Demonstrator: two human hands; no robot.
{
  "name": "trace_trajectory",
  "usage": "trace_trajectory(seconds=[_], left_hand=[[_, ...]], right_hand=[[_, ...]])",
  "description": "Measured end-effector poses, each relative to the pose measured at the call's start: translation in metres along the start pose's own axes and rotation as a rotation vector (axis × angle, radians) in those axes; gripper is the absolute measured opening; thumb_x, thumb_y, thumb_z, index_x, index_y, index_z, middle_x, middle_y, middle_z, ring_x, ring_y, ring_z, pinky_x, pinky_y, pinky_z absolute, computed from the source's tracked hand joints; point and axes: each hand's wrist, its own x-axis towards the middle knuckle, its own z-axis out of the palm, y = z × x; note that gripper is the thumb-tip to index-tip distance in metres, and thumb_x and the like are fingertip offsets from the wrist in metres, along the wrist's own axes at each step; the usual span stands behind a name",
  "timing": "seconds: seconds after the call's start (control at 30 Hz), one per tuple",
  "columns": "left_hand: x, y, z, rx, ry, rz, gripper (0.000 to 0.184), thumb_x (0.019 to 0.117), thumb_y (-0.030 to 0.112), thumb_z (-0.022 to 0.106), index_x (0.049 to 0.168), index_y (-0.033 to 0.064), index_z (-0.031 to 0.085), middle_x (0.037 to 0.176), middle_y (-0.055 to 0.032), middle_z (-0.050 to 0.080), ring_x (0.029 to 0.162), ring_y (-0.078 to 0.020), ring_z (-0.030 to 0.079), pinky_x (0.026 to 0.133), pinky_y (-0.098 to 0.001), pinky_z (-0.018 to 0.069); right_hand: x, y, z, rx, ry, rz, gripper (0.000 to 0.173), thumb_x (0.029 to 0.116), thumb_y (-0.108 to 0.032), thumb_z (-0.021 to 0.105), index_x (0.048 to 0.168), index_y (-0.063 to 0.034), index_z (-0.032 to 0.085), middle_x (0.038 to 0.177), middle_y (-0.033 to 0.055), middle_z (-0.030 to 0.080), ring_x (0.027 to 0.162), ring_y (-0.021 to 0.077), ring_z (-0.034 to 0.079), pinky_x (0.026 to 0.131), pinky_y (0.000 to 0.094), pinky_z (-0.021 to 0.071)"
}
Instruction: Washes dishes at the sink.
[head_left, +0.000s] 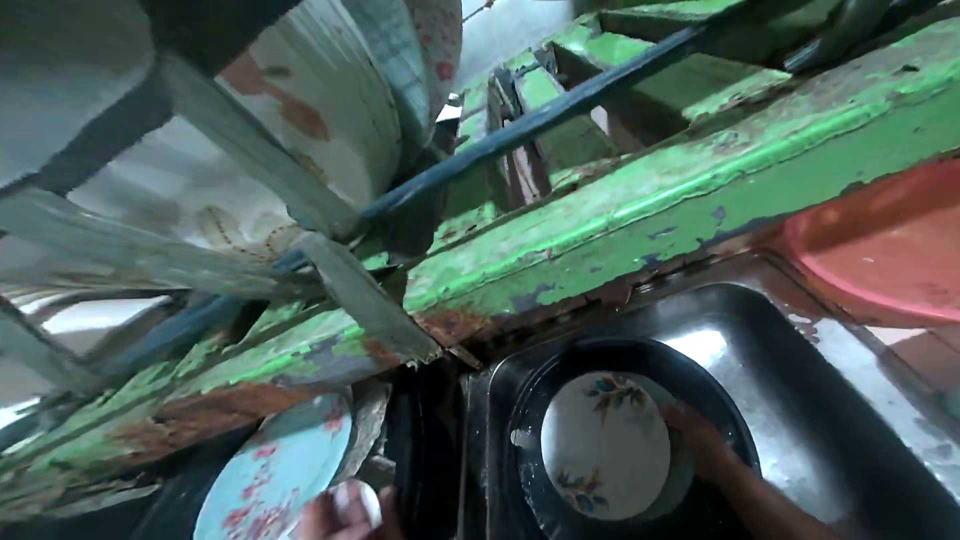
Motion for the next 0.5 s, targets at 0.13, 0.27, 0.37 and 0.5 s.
trace_trajectory(seconds=[0.13,0.27,0.37,0.5], left_hand=[[-0.039,-0.106,0.059,1.092,-0.633,0.056,0.059,0.1011,0.025,0.056,0.148,-0.0105,0.045,0.160,-0.0352,0.028,0.152,-0.0488,0.023,0.123,-0.0605,0.0218],[-0.083,-0.221,0.061,1.456,-0.723,-0.026,0.066,0.1002,0.043,0.055,0.151,0.0004,0.048,0.161,-0.0266,0.035,0.152,-0.0472,0.026,0.119,-0.0714,0.0160],[-0.123,-0.228,0.086,1.378,-0.914,0.103,0.059,0.1039,0.041,0.051,0.151,0.0055,0.050,0.159,-0.0244,0.039,0.150,-0.0472,0.030,0.119,-0.0702,0.0210],[-0.106,-0.214,0.113,1.321,-1.248,0.268,0.048,0.1064,0.033,0.046,0.152,0.0215,0.052,0.162,-0.0057,0.042,0.152,-0.0358,0.032,0.118,-0.0741,0.0132]], right_hand=[[-0.004,-0.006,0.003,-0.005,-0.050,0.014,0.046,0.1096,-0.028,0.047,0.148,-0.0044,0.042,0.112,0.0149,0.066,0.089,0.0188,0.067,0.076,0.0377,0.0580],[-0.002,-0.001,-0.001,-0.045,-0.076,-0.007,0.048,0.1099,-0.034,0.045,0.148,-0.0063,0.043,0.116,0.0134,0.066,0.094,0.0173,0.067,0.080,0.0366,0.0581],[-0.003,0.000,-0.004,-0.168,-0.107,-0.102,0.049,0.1123,-0.034,0.035,0.151,-0.0055,0.045,0.143,0.0114,0.058,0.128,0.0156,0.058,0.108,0.0364,0.0490],[-0.007,-0.008,-0.004,-0.449,-0.092,-0.184,0.049,0.1122,-0.029,0.036,0.150,-0.0010,0.046,0.151,0.0174,0.051,0.140,0.0237,0.049,0.118,0.0403,0.0387]])
